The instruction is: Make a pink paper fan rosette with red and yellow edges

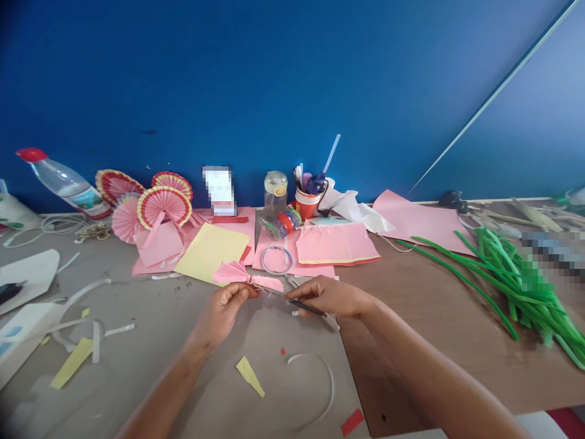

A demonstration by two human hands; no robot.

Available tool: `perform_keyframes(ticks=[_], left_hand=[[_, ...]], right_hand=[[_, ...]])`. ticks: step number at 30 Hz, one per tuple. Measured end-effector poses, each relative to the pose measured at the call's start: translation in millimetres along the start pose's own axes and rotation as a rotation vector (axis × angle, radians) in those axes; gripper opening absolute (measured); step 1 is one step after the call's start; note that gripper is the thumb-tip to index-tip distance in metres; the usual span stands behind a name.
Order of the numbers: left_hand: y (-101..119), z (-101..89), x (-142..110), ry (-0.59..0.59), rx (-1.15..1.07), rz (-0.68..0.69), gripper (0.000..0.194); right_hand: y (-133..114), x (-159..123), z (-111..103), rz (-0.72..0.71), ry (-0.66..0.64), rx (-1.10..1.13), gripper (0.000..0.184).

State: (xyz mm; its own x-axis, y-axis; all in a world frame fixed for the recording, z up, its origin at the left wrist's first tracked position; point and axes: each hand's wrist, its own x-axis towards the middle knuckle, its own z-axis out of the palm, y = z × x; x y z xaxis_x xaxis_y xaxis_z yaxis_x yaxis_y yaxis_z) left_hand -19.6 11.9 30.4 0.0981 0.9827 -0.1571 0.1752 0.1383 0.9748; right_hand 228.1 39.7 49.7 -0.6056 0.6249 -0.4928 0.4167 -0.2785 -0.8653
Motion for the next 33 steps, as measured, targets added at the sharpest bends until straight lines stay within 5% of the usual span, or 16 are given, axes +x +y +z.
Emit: perform_keyframes(ticks=[18, 33], left_hand=[[-2.0, -0.9, -1.1, -0.018, 0.186, 0.055, 0.025], [-1.5, -2.3, -0.5, -0.047, 0.07, 0.026, 0.027]], right_hand=[[5.7, 0.8, 5.4, -0.023, 0.085, -0.017, 0.037], [2.3, -2.6, 11.5, -0.033, 0.048, -0.038, 0.036]])
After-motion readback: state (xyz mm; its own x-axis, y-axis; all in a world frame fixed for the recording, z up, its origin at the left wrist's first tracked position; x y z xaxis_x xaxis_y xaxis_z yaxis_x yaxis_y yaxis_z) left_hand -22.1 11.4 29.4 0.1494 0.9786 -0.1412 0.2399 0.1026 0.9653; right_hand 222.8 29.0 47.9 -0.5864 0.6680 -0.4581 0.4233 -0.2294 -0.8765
